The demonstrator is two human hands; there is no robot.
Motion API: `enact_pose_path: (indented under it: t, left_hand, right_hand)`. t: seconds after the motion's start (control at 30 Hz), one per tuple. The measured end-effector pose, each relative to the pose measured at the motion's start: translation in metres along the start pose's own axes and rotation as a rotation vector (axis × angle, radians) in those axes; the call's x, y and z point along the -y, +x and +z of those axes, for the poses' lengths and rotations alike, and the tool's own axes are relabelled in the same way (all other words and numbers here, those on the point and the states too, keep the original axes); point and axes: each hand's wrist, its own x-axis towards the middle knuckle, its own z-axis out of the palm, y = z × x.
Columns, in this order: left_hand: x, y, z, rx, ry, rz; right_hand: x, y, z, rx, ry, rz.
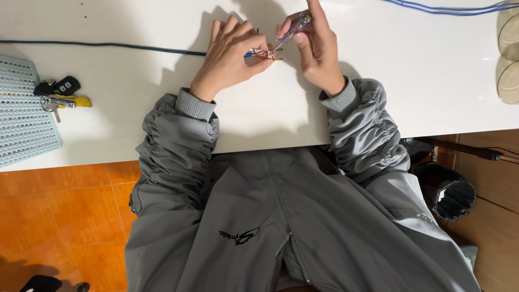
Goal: Assembling electrical plugs by wiring and screwing components together
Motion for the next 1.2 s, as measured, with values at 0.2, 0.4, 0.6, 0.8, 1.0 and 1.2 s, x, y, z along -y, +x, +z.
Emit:
enact_pose_path:
  t: [0.2, 0.4, 0.6, 0.8, 1.0, 1.2]
  left_hand:
    - [0.001, 0.000, 0.004, 0.002, -0.007, -0.007]
    - [0.004, 0.000, 0.007, -0.007, -0.016, 0.007]
    - [0.005, -0.001, 0.008, -0.010, 0.014, 0.026]
    - [0.003, -0.001, 0.002, 0.012, -0.009, 0.027]
    - [0.016, -0.004, 0.012, 0.089, -0.051, 0.004]
    - [0.014, -0.004, 0.007, 0.103, -0.069, -0.015]
  right_hand:
    - [0.003, -0.001, 0.001, 0.006, -0.064, 0.052]
    - [0.004, -0.001, 0.003, 0.039, -0.168, 0.064]
    - [0.011, 0.002, 0.000, 0.069, -0.189, 0.034]
    - [0.017, 0.013, 0.008, 0.070, -0.358, -0.057]
    - [-0.007, 0.004, 0.005, 0.111, -0.388, -0.126]
    - [0.003, 0.022, 0.025, -0.025, -0.340, -0.239]
